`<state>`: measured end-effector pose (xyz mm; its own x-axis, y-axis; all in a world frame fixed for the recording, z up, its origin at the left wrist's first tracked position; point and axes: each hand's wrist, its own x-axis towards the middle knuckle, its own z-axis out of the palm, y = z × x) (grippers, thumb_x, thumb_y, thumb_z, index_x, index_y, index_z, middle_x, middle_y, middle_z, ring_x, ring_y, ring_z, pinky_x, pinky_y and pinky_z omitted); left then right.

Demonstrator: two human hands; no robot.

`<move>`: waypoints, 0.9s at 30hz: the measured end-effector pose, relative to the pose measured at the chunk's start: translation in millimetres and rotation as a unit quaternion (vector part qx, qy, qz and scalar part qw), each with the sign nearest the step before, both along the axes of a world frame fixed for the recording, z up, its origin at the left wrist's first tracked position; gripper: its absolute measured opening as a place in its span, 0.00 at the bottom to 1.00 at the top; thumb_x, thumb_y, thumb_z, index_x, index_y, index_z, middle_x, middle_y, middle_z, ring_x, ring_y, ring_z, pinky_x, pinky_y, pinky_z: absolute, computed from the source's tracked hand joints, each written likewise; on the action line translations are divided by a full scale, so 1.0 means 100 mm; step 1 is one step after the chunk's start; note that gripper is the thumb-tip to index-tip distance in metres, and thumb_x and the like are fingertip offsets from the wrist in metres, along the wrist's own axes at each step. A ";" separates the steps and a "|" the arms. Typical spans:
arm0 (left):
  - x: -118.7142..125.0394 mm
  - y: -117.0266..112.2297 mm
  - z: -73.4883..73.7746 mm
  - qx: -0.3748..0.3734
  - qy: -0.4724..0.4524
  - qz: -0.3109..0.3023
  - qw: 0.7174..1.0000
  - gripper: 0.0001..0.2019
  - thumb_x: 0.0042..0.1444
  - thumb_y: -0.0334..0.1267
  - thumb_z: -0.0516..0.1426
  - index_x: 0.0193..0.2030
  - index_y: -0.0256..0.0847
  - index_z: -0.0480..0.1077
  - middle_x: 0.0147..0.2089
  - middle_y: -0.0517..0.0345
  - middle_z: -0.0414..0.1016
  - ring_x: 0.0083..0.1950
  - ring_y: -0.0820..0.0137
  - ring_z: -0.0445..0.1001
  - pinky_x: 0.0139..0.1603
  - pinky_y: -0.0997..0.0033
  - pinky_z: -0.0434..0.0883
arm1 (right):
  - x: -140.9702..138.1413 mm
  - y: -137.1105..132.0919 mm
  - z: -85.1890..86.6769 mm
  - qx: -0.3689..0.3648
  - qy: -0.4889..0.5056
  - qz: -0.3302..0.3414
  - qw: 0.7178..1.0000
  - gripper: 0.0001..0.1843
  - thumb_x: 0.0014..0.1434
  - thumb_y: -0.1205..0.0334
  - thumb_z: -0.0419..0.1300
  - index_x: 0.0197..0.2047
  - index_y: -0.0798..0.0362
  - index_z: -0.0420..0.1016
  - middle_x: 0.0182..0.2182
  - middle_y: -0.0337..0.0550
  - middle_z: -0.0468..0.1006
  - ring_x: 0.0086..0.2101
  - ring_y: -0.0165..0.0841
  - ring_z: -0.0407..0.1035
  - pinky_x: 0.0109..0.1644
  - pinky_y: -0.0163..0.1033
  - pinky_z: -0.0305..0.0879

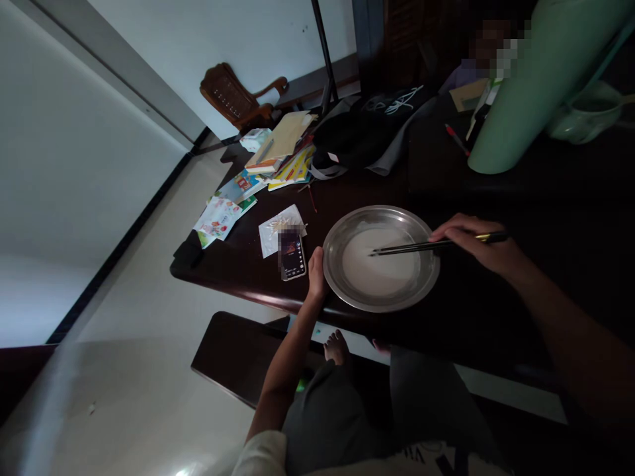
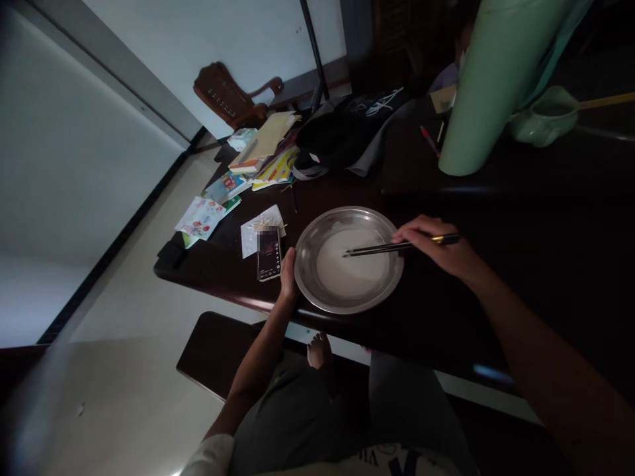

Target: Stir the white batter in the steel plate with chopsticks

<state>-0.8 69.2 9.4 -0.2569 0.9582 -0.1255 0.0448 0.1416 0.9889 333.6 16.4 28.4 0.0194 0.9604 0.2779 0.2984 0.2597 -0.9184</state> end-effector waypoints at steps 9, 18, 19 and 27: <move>0.03 0.00 0.01 0.004 -0.001 0.008 1.000 0.25 0.58 0.56 0.66 0.22 0.44 0.63 0.26 0.61 0.61 0.33 0.69 0.61 0.35 0.68 0.69 | 0.00 0.00 0.00 -0.006 -0.010 0.024 1.000 0.17 0.64 0.41 0.63 0.37 0.43 0.86 0.34 0.41 0.88 0.38 0.39 0.82 0.49 0.47 0.73; 0.04 0.00 0.01 -0.007 -0.003 0.016 1.000 0.24 0.59 0.56 0.65 0.23 0.44 0.63 0.26 0.61 0.61 0.33 0.67 0.64 0.36 0.67 0.70 | 0.01 -0.01 0.00 -0.022 0.014 0.018 1.000 0.17 0.65 0.42 0.62 0.38 0.44 0.85 0.30 0.40 0.87 0.36 0.39 0.81 0.47 0.47 0.74; 0.04 0.00 0.00 -0.007 -0.002 0.017 1.000 0.23 0.59 0.56 0.65 0.23 0.44 0.64 0.26 0.61 0.62 0.34 0.67 0.65 0.36 0.67 0.70 | -0.01 0.00 0.00 -0.020 0.004 0.028 0.999 0.16 0.65 0.42 0.63 0.38 0.43 0.86 0.32 0.40 0.88 0.37 0.40 0.82 0.48 0.47 0.74; 0.02 -0.01 0.01 0.006 0.006 0.003 1.000 0.24 0.61 0.54 0.64 0.22 0.44 0.62 0.25 0.62 0.60 0.31 0.70 0.62 0.35 0.69 0.70 | 0.03 -0.01 0.01 -0.015 0.042 -0.040 0.998 0.19 0.65 0.39 0.62 0.37 0.44 0.85 0.27 0.40 0.86 0.33 0.39 0.81 0.45 0.46 0.73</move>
